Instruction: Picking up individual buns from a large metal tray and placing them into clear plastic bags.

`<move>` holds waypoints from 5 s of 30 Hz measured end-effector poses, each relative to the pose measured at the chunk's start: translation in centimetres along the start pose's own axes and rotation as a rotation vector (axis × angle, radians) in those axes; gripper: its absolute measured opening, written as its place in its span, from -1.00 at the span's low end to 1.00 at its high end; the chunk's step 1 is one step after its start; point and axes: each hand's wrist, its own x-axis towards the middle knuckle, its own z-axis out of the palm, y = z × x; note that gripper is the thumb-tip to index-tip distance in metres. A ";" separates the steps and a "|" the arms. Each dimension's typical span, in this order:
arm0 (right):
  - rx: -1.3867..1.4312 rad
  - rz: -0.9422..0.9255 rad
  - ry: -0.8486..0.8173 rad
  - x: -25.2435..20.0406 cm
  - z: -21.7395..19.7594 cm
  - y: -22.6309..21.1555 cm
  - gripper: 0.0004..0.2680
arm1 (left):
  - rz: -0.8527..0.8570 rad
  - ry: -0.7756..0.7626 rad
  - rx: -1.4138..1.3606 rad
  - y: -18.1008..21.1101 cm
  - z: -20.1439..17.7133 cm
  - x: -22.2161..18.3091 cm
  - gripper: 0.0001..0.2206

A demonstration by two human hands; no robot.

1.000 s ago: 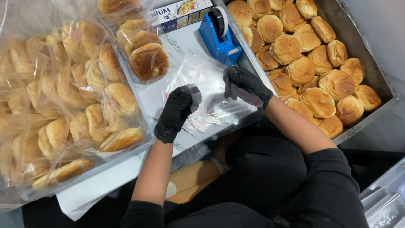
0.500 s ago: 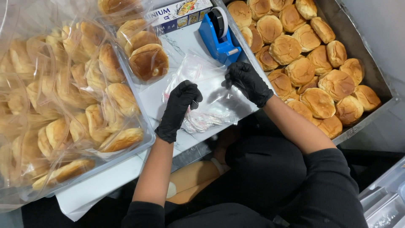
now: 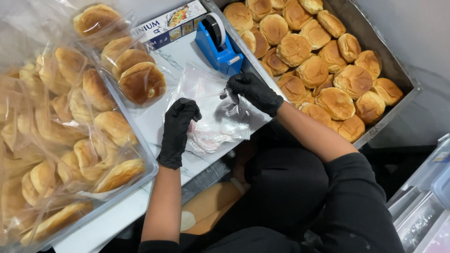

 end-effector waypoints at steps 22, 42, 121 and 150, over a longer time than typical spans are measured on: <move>-0.758 -0.756 0.354 1.0 -22.0 -2.6 -0.91 | 0.645 -0.002 0.614 -1.7 0.6 -0.8 -0.92; -1.562 0.122 1.017 -2.7 -39.1 10.2 -0.60 | 0.784 0.036 0.752 -1.8 0.9 -0.9 -0.91; -0.401 -0.197 -0.408 6.6 3.2 -11.0 -0.78 | 0.358 -0.307 0.018 3.8 1.0 -3.6 -0.77; -0.505 0.118 -0.522 5.4 2.6 -7.8 -0.78 | 0.559 -0.022 0.019 -3.9 -0.8 1.3 -0.91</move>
